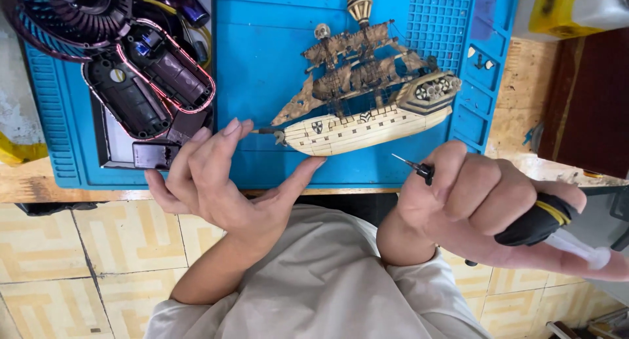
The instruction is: Applying a substance to a model ship using a syringe for detailing or repair.
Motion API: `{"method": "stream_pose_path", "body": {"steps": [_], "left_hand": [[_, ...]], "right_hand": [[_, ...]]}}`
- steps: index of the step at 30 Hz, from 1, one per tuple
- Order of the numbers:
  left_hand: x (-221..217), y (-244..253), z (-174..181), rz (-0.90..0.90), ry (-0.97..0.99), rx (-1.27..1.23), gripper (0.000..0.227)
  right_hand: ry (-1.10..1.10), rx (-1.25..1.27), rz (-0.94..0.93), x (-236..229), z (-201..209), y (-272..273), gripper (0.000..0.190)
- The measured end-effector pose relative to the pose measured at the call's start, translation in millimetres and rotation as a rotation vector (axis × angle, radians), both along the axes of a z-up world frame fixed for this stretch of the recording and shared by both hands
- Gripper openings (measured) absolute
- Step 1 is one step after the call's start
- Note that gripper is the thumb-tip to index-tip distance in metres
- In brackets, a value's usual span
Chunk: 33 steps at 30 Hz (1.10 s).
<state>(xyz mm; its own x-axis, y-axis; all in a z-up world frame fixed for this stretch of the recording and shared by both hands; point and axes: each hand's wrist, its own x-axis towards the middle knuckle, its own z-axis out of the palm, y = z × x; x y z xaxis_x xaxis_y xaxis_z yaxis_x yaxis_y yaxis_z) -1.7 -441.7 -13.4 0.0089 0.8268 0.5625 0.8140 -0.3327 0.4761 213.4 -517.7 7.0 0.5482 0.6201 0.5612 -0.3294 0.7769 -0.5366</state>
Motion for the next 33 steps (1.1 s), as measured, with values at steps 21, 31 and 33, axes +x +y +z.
{"method": "stream_pose_path", "body": {"steps": [21, 31, 33], "left_hand": [[-10, 3, -11, -0.074, -0.010, 0.044, 0.109], [-14, 2, -14, -0.080, -0.011, 0.037, 0.112], [-15, 2, -15, -0.096, -0.007, 0.025, 0.113]], "right_hand": [[0.034, -0.073, -0.020, -51, 19, 26, 0.087], [-0.029, -0.053, -0.113, -29, 4, 16, 0.086], [-0.077, -0.061, -0.196, -16, 3, 11, 0.084]]}}
